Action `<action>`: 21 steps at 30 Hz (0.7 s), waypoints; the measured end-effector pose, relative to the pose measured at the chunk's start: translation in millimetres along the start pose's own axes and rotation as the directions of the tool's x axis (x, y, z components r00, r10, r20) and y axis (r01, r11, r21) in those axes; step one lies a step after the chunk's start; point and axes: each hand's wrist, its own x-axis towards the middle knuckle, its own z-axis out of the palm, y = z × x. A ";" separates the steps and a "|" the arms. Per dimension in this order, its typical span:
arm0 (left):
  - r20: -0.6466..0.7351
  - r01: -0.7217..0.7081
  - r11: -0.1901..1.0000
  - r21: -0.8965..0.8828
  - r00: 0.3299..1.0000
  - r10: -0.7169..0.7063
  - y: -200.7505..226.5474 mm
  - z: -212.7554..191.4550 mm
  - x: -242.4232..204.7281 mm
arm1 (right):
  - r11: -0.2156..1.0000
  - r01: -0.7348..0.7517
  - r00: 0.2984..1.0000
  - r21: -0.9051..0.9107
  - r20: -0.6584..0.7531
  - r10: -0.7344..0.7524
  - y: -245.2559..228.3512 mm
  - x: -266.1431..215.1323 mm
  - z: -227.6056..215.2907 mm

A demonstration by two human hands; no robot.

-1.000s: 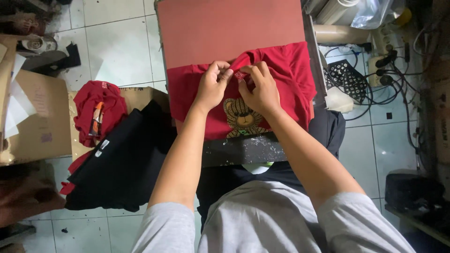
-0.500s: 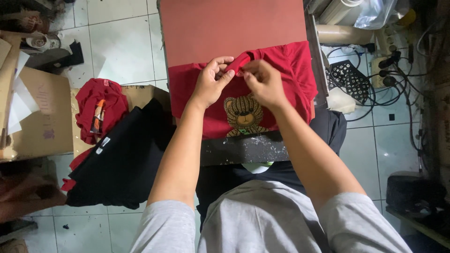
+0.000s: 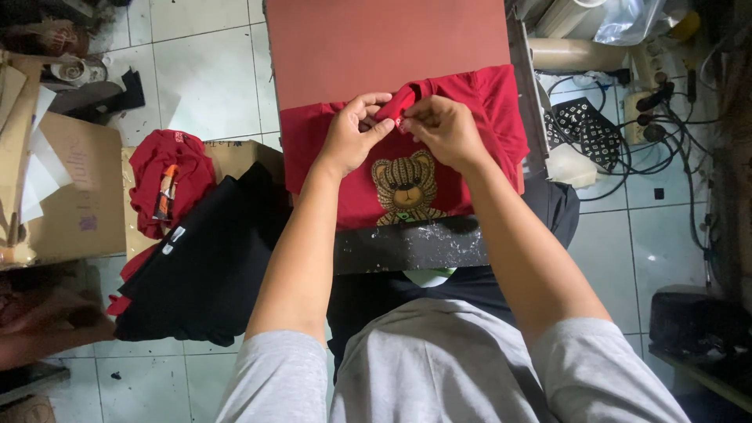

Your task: The person places a red t-shirt on a heat press machine, smooths the fabric, and operates the press. The person then removes the shirt, folds it, and places it on a stack.

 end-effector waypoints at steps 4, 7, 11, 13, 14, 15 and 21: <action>-0.005 0.004 1.000 -0.013 1.000 -0.004 -5.7 -0.7 2.1 | 0.998 -0.012 1.000 0.065 -0.015 0.013 5.7 -0.1 -1.8; 0.009 0.005 1.000 -0.030 1.000 -0.005 0.4 0.3 1.5 | 0.994 -0.026 0.999 0.109 -0.019 0.029 17.5 2.8 -8.4; -0.003 0.023 0.999 -0.024 1.000 -0.023 9.8 1.9 0.0 | 0.993 -0.030 0.999 0.111 -0.016 0.032 17.9 2.9 -5.0; -0.011 0.032 0.999 -0.021 0.999 -0.032 11.9 4.0 -0.8 | 0.995 -0.023 1.000 0.095 0.001 0.023 24.6 3.3 -3.7; -0.005 0.023 0.999 0.024 1.000 -0.023 10.8 5.8 -0.1 | 0.997 -0.005 1.000 0.077 0.004 0.005 31.2 4.5 -4.3; 0.002 0.013 0.997 0.070 1.000 -0.013 10.3 7.1 1.4 | 0.998 0.015 1.000 0.060 0.007 -0.015 37.3 6.5 -5.0; -0.017 0.053 0.992 0.116 0.999 -0.051 -26.5 5.3 9.4 | 0.991 0.130 0.989 -0.017 -0.065 -0.131 26.0 4.4 -5.9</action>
